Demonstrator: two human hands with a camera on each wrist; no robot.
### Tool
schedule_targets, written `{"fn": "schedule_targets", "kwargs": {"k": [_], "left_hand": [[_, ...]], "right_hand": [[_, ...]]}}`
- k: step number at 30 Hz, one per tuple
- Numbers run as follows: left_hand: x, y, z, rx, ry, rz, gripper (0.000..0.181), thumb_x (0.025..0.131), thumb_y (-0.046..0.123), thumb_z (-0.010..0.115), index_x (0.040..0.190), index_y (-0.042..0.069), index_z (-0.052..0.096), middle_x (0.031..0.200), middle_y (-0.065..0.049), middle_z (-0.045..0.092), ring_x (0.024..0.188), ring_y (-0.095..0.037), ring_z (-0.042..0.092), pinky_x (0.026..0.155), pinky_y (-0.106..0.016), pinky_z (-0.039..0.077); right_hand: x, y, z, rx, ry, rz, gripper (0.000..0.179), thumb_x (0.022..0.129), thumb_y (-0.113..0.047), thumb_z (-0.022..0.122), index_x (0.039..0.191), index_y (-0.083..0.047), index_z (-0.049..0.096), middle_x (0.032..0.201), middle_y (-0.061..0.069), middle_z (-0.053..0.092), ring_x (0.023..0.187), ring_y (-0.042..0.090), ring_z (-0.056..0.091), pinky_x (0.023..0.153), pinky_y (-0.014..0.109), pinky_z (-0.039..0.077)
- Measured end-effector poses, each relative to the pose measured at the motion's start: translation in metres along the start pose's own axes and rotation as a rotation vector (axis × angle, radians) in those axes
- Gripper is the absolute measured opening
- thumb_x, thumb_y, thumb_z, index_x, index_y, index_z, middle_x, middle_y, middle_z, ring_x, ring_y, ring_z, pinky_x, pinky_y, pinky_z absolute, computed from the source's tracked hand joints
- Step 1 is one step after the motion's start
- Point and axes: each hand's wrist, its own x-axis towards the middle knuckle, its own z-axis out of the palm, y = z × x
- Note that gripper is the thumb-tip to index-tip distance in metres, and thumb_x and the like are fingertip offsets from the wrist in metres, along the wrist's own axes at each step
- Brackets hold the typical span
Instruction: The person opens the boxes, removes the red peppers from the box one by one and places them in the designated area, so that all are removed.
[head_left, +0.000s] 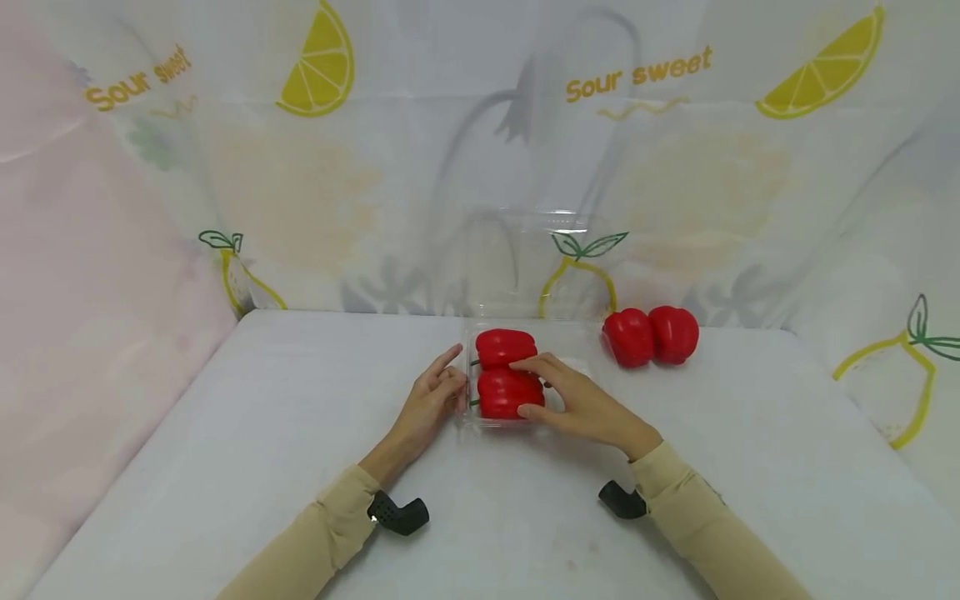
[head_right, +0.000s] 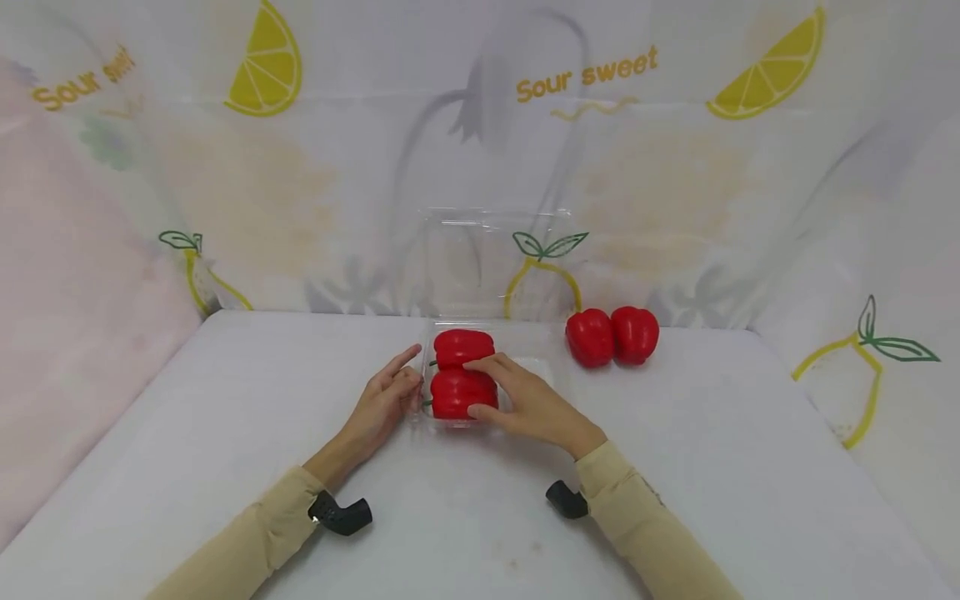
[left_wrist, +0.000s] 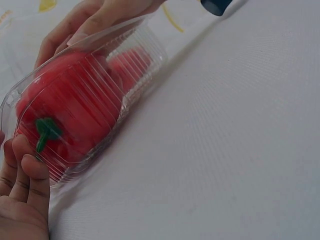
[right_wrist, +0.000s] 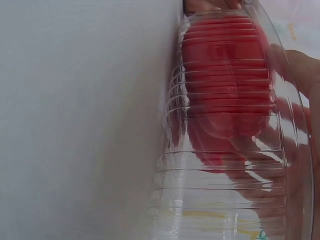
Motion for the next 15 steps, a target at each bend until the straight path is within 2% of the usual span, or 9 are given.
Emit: {"fn": "schedule_targets", "kwargs": {"k": [8, 15], "left_hand": [[0.0021, 0.0005, 0.0018, 0.011, -0.001, 0.0, 0.056, 0.098, 0.009, 0.044, 0.149, 0.007, 0.023, 0.079, 0.007, 0.051, 0.064, -0.007, 0.051, 0.063, -0.018, 0.044], [0.0025, 0.0004, 0.0043, 0.041, 0.015, -0.004, 0.053, 0.097, 0.008, 0.044, 0.148, 0.01, 0.028, 0.079, 0.006, 0.05, 0.065, -0.007, 0.05, 0.063, -0.017, 0.044]], "right_hand": [[-0.0015, 0.0006, -0.0019, 0.018, -0.002, -0.001, 0.055, 0.086, -0.038, 0.066, 0.135, -0.024, 0.044, 0.129, -0.009, 0.05, 0.116, 0.009, 0.05, 0.092, 0.035, 0.051], [-0.003, 0.0006, -0.0008, 0.015, 0.013, -0.015, 0.053, 0.088, -0.034, 0.065, 0.136, -0.027, 0.043, 0.131, -0.008, 0.049, 0.116, 0.01, 0.048, 0.089, 0.031, 0.052]]}}
